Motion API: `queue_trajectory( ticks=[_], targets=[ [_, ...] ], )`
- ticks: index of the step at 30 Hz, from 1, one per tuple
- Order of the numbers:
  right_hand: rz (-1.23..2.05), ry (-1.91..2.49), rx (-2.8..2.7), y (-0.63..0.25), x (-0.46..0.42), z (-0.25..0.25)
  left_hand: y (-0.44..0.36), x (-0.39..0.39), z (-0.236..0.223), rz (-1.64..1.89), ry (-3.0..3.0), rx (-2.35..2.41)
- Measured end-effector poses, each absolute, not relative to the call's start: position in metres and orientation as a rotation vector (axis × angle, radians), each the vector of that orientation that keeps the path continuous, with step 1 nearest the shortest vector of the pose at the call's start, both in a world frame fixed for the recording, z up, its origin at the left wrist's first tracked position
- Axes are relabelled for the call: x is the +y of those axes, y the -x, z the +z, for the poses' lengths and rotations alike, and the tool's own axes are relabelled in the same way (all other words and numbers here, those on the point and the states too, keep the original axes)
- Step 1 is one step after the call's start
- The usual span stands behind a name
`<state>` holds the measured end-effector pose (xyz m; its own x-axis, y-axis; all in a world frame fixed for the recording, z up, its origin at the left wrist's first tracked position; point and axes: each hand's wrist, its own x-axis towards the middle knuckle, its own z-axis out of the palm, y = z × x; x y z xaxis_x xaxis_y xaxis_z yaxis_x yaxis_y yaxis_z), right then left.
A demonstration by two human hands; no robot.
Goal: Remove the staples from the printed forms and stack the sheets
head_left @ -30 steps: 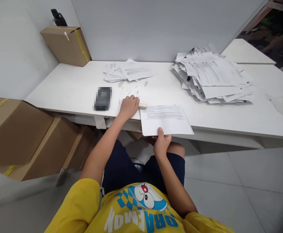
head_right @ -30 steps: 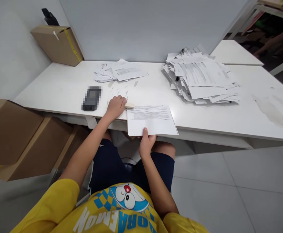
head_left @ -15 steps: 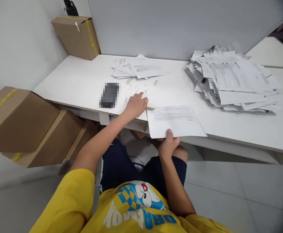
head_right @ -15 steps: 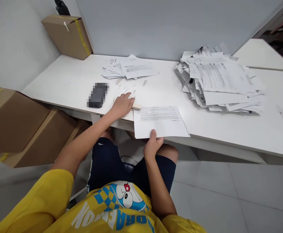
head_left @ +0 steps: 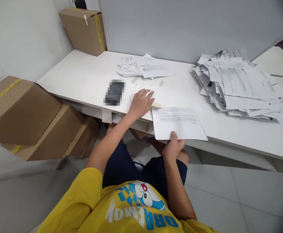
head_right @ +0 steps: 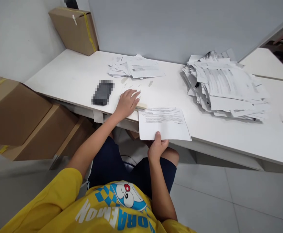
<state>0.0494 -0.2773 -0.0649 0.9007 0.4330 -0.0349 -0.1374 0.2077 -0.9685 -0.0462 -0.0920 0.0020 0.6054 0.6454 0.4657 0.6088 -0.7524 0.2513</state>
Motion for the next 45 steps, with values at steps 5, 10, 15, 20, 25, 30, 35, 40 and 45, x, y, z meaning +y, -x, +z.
queue_trajectory(
  ticks=[5,10,15,20,25,30,35,40,45],
  targets=[
    [0.351,1.315,-0.250,-0.056,-0.288,-0.063,0.126,-0.074,-0.015,1.460,-2.449,1.346],
    [0.351,1.337,-0.270,-0.065,-0.287,-0.058,0.204,-0.047,-0.016,1.352,-2.460,1.385],
    [0.412,1.299,-0.244,-0.065,-0.277,-0.049,0.204,-0.043,-0.015,1.282,-2.500,1.389],
    [0.430,1.306,-0.232,-0.062,-0.278,-0.053,0.200,-0.046,-0.017,1.324,-2.430,1.461],
    [0.425,1.310,-0.216,-0.062,-0.281,-0.057,0.201,-0.044,-0.017,1.374,-2.386,1.436],
    [0.406,1.296,-0.215,-0.063,-0.282,-0.052,0.200,-0.043,-0.018,1.508,-2.301,1.389],
    [0.337,1.272,-0.210,-0.069,-0.286,-0.051,0.201,-0.041,-0.018,1.544,-2.248,1.385],
    [0.291,1.290,-0.234,-0.078,-0.289,-0.057,0.203,-0.039,-0.018,1.550,-2.246,1.400],
    [0.248,1.246,-0.217,-0.086,-0.289,-0.064,0.203,-0.040,-0.019,1.521,-2.307,1.363]
  ],
)
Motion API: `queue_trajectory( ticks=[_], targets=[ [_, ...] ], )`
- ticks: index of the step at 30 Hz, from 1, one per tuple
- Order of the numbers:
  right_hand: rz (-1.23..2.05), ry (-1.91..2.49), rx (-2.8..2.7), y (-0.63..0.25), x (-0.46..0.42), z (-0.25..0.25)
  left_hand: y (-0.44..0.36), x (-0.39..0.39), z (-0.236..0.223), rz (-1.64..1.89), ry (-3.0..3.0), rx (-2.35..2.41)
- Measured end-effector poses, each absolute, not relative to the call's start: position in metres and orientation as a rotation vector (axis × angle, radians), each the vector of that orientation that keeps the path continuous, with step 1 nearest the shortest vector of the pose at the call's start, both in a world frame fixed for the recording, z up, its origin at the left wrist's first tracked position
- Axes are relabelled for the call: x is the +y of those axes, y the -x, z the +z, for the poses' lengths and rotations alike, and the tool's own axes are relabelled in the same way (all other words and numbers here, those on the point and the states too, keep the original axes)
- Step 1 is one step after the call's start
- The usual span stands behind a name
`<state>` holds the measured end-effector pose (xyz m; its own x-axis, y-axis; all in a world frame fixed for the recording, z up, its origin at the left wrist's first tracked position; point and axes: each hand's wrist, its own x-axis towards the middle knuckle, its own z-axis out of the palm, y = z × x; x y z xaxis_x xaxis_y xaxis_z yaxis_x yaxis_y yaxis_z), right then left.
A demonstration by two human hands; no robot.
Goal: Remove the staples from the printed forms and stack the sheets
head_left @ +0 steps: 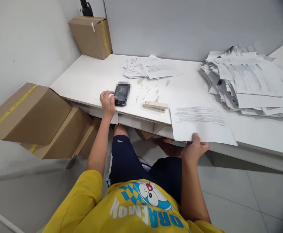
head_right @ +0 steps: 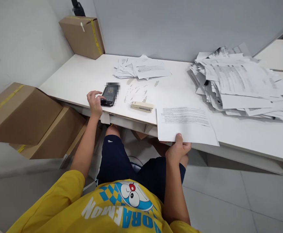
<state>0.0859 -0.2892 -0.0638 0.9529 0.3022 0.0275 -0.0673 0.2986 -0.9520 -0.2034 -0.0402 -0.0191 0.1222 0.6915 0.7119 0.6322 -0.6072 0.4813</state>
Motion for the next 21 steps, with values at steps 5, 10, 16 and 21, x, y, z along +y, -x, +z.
queue_trajectory(
  ticks=[5,10,16,21],
  targets=[
    [0.200,1.224,-0.205,-0.094,-0.294,-0.065,0.205,-0.040,-0.020,1.536,-2.297,1.417],
    [0.134,1.234,-0.250,-0.099,-0.300,-0.062,0.205,-0.040,-0.020,1.571,-2.312,1.431],
    [0.060,1.211,-0.241,-0.102,-0.302,-0.056,0.204,-0.041,-0.018,1.598,-2.328,1.401],
    [0.040,1.218,-0.267,-0.103,-0.305,-0.050,0.204,-0.041,-0.018,1.579,-2.378,1.376]
  ],
)
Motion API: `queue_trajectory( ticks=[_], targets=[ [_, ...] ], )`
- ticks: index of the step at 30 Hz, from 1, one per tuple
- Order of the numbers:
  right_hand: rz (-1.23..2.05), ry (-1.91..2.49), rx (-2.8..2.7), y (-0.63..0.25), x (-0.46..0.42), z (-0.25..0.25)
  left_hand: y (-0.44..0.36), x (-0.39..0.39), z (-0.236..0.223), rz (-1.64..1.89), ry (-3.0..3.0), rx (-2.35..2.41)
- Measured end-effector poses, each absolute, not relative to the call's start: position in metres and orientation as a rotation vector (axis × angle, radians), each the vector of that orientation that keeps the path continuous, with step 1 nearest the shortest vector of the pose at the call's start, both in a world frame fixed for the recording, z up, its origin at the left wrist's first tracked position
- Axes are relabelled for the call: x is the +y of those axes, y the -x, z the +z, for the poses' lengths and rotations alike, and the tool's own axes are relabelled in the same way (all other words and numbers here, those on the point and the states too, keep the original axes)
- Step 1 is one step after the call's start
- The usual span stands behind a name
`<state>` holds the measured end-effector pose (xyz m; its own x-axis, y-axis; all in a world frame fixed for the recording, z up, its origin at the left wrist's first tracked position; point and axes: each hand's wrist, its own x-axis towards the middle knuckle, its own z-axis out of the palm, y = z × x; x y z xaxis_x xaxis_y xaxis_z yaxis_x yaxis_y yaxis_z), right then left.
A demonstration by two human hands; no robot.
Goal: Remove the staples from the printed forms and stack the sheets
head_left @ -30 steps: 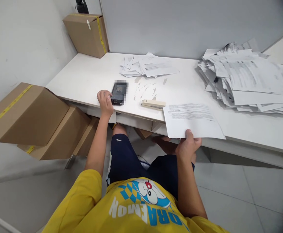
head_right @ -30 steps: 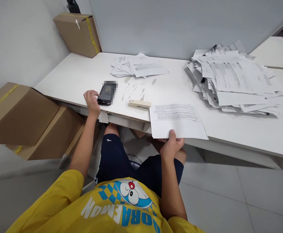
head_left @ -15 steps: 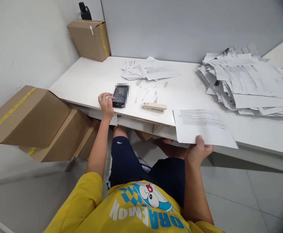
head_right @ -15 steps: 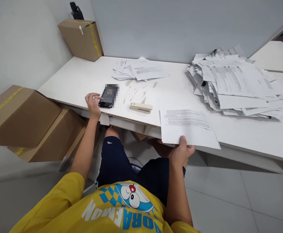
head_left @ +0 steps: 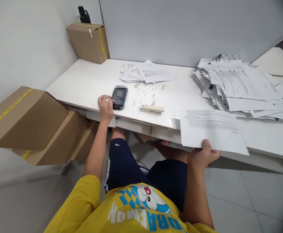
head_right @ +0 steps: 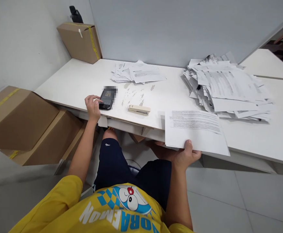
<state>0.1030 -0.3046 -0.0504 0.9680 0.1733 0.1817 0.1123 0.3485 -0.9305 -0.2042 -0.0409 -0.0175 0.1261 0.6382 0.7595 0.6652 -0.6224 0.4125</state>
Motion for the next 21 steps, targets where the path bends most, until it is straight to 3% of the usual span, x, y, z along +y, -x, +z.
queue_trajectory(
  ticks=[21],
  targets=[
    [0.042,1.226,-0.238,-0.1029,-0.3054,-0.0518,0.2029,-0.0378,-0.0235,-1.525,2.275,-1.341]
  ],
)
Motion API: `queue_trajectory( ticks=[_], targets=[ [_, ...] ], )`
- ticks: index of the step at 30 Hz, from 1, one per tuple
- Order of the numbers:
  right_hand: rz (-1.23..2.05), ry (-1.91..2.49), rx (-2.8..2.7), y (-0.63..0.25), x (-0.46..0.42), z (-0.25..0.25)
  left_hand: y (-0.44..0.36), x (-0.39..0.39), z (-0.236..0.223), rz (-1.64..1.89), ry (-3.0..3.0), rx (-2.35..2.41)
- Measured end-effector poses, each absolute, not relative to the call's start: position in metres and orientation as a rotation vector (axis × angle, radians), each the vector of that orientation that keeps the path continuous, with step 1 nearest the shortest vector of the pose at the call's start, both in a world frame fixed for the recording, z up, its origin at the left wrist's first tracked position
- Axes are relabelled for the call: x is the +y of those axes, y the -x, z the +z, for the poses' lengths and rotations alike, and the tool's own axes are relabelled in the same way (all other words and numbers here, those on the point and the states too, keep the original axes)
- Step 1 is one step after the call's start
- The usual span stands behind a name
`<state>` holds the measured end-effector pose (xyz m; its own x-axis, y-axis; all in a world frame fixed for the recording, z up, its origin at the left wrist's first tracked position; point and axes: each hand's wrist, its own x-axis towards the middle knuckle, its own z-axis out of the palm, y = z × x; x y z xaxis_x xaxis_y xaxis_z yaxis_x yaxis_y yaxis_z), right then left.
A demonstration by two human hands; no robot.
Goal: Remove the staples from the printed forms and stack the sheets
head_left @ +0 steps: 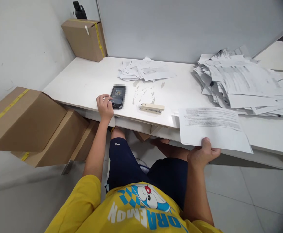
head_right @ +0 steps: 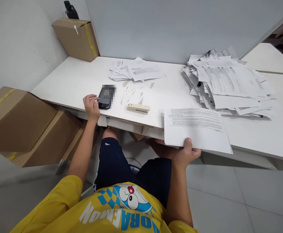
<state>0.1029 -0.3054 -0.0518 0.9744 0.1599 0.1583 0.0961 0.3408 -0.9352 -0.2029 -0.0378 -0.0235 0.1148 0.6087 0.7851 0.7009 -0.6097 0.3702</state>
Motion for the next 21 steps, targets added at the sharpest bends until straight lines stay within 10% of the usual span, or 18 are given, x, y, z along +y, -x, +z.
queue_trajectory(
  ticks=[21],
  targets=[
    [-0.212,1.197,-0.157,-0.221,-0.232,-0.006,0.197,-0.032,0.003,-1.303,2.291,-1.839]
  ],
)
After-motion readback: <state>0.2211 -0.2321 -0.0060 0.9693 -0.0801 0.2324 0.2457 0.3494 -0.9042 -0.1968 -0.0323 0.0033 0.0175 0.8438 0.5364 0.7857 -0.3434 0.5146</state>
